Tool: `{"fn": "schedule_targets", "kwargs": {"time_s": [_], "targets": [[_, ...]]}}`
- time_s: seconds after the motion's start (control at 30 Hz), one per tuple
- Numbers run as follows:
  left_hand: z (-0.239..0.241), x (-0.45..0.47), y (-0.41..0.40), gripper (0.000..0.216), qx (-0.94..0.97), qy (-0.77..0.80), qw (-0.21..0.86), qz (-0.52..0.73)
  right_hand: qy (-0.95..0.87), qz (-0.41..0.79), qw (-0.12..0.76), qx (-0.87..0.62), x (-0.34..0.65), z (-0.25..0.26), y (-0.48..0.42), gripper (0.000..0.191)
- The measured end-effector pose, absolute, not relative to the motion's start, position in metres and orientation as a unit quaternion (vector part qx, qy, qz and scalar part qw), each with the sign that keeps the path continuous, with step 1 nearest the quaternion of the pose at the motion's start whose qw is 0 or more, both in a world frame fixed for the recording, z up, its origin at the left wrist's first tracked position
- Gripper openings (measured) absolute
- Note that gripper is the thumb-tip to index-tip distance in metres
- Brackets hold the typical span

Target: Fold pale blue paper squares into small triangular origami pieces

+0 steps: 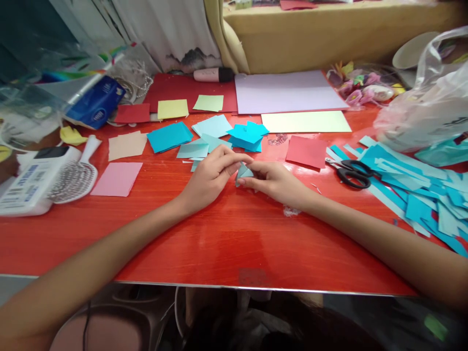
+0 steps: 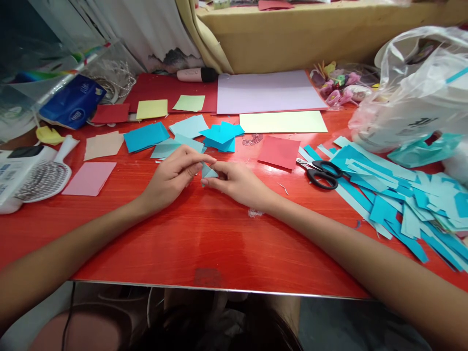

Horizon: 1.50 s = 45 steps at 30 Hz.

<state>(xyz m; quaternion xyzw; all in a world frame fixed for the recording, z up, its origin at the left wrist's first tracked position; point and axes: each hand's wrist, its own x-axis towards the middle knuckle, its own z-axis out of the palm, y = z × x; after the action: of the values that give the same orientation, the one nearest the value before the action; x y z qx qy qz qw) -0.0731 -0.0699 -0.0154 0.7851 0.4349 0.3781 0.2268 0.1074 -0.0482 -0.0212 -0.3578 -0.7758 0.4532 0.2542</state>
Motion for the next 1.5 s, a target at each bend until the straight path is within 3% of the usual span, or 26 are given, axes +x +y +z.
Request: {"fn": "schedule_targets", "kwargs": {"time_s": [0.23, 0.5, 0.8, 1.27, 1.5], "targets": [[-0.019, -0.072, -0.068, 0.029, 0.764, 0.479, 0.257, 0.348, -0.683, 0.542, 0.330, -0.362, 0.107, -0.020, -0.048, 0.034], [-0.020, -0.071, -0.073, 0.020, 0.813, 0.453, 0.118, 0.346, -0.681, 0.553, 0.325, -0.354, 0.105, -0.020, -0.048, 0.042], [-0.024, -0.073, -0.074, 0.027, 0.823, 0.440, 0.087, 0.350, -0.687, 0.561, 0.312, -0.340, 0.106, -0.022, -0.048, 0.043], [-0.014, -0.072, -0.073, 0.022, 0.767, 0.486, 0.235, 0.347, -0.735, 0.496, 0.295, -0.357, 0.106, -0.021, -0.050, 0.044], [-0.013, -0.072, -0.073, 0.021, 0.755, 0.501, 0.252, 0.341, -0.766, 0.467, 0.274, -0.347, 0.108, -0.017, -0.052, 0.038]]}}
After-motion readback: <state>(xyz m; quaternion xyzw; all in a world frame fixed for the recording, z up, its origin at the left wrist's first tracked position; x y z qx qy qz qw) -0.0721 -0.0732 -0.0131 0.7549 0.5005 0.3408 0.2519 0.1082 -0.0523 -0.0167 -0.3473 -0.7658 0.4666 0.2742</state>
